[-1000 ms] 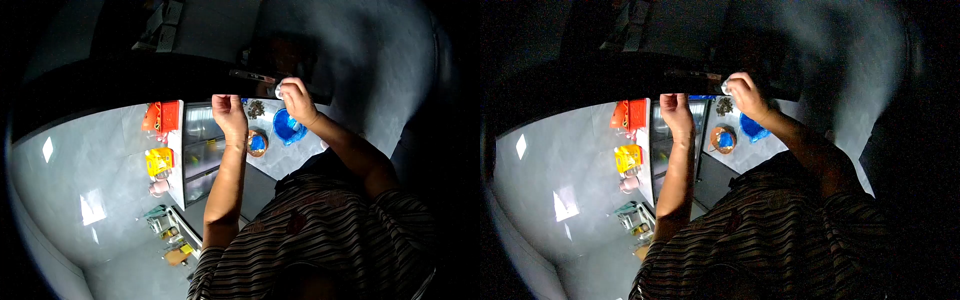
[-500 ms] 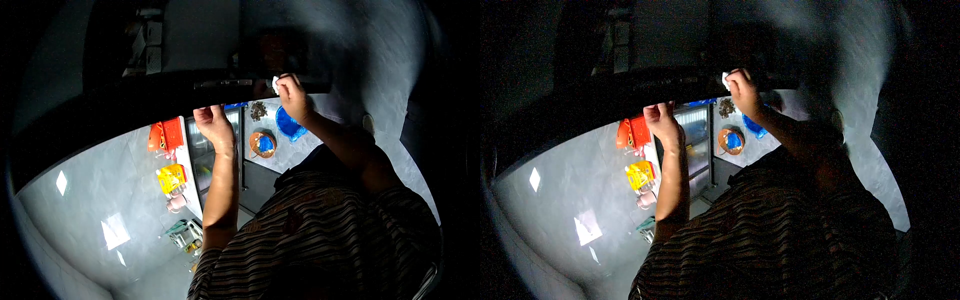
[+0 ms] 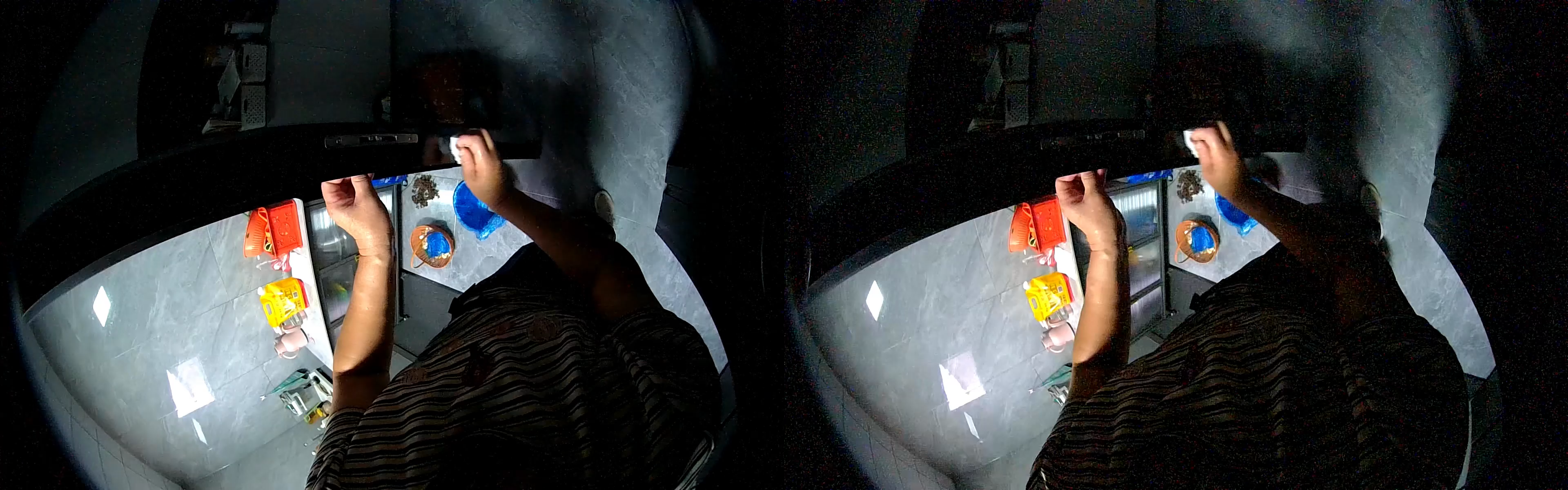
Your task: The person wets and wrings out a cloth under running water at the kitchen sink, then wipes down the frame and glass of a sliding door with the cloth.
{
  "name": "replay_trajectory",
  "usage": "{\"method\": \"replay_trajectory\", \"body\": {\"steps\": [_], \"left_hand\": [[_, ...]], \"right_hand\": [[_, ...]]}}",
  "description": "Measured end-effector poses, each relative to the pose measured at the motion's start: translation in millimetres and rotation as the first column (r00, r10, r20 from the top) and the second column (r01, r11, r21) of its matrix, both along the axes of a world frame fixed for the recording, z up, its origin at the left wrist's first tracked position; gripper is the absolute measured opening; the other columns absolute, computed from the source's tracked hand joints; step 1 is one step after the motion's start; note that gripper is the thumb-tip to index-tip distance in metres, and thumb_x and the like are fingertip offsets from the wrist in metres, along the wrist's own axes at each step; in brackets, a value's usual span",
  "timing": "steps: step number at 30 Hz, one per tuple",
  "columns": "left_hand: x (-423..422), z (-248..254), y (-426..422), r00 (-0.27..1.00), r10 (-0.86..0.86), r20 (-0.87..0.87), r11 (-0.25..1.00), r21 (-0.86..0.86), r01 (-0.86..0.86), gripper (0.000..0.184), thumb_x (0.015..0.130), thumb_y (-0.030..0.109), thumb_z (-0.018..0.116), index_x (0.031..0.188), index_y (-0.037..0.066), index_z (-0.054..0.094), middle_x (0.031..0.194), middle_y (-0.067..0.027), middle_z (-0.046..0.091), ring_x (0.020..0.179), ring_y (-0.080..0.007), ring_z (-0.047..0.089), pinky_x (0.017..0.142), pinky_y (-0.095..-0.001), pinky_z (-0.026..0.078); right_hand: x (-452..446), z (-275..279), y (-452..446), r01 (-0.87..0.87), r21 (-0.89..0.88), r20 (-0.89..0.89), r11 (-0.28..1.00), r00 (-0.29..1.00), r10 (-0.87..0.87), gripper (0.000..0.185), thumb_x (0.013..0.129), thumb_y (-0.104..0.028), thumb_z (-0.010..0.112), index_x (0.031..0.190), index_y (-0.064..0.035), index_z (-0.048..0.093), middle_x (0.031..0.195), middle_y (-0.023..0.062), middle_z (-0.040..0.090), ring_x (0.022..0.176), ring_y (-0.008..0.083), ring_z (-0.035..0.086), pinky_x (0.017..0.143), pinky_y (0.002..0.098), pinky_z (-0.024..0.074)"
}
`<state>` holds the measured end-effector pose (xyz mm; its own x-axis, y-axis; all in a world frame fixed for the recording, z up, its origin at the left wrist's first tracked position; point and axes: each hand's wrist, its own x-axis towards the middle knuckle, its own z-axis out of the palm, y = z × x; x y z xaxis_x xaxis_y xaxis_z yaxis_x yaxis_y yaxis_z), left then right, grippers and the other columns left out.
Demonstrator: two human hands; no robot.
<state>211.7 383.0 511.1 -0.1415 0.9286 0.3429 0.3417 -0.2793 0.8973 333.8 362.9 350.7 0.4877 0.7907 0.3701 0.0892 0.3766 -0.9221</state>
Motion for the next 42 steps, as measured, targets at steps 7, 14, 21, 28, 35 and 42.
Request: {"method": "replay_trajectory", "body": {"steps": [7,14,21,28,35,42], "left_hand": [[6.9,0.0,-0.5,1.000,0.008,-0.009,1.000,0.001,-0.008,0.008,0.086,0.003,0.055,0.085,0.005,0.047,0.080,-0.0023,0.053,0.071,-0.0113,0.052,0.070,-0.0265,0.049],[13.3,1.1,-2.2,0.999,0.041,0.018,0.999,0.031,-0.042,0.012,0.084,0.002,0.058,0.094,-0.003,0.054,0.092,-0.0078,0.061,0.083,-0.0111,0.056,0.077,-0.0241,0.045],[24.4,10.3,-8.7,0.975,0.188,-0.121,0.982,0.004,-0.189,0.011,0.081,0.000,0.060,0.091,-0.002,0.057,0.086,-0.0042,0.061,0.076,-0.0088,0.053,0.069,-0.0224,0.044],[22.9,9.2,-11.7,0.964,0.250,-0.091,0.967,-0.027,-0.253,0.008,0.079,0.001,0.060,0.085,-0.003,0.058,0.081,-0.0027,0.061,0.072,-0.0089,0.054,0.065,-0.0226,0.045],[39.4,28.3,-8.9,0.934,0.329,-0.137,0.943,-0.009,-0.333,0.015,0.075,-0.003,0.059,0.091,-0.002,0.058,0.086,-0.0041,0.060,0.078,-0.0113,0.054,0.069,-0.0261,0.046],[40.0,25.1,-6.2,0.925,0.316,-0.210,0.939,-0.071,-0.337,0.024,0.076,0.000,0.061,0.099,-0.001,0.054,0.091,-0.0054,0.059,0.085,-0.0145,0.054,0.073,-0.0293,0.045]], "right_hand": [[8.0,86.7,15.8,-0.107,0.045,-0.288,0.993,0.951,0.115,0.012,0.085,-0.002,0.053,0.096,-0.0005,0.055,0.087,0.0085,0.058,0.077,0.0151,0.057,0.070,0.0246,0.0441],[45.2,24.2,37.4,-0.602,-0.090,-0.261,0.793,0.783,0.565,0.018,0.091,-0.011,0.047,0.100,0.0000,0.058,0.086,0.0031,0.061,0.079,0.0089,0.054,0.071,0.0235,0.0441],[45.9,177.6,83.4,-0.826,0.249,-0.176,0.506,0.475,0.862,0.018,0.088,-0.012,0.049,0.098,0.0008,0.058,0.084,0.0041,0.060,0.077,0.0092,0.054,0.068,0.0236,0.0449],[40.5,207.7,81.1,-0.693,0.487,-0.151,0.532,0.533,0.832,0.018,0.089,-0.007,0.048,0.097,-0.0003,0.062,0.088,0.0066,0.056,0.077,0.0123,0.055,0.065,0.0250,0.0449],[44.5,210.7,70.3,-0.696,0.465,-0.286,0.547,0.466,0.837,0.017,0.090,-0.005,0.047,0.099,0.0015,0.060,0.092,0.0061,0.056,0.077,0.0116,0.055,0.068,0.0232,0.0453],[37.9,314.7,94.1,-0.472,0.759,0.026,0.449,0.711,0.703,0.027,0.077,0.006,0.058,0.102,-0.0013,0.061,0.090,0.0085,0.057,0.077,0.0167,0.055,0.066,0.0255,0.0454]]}}
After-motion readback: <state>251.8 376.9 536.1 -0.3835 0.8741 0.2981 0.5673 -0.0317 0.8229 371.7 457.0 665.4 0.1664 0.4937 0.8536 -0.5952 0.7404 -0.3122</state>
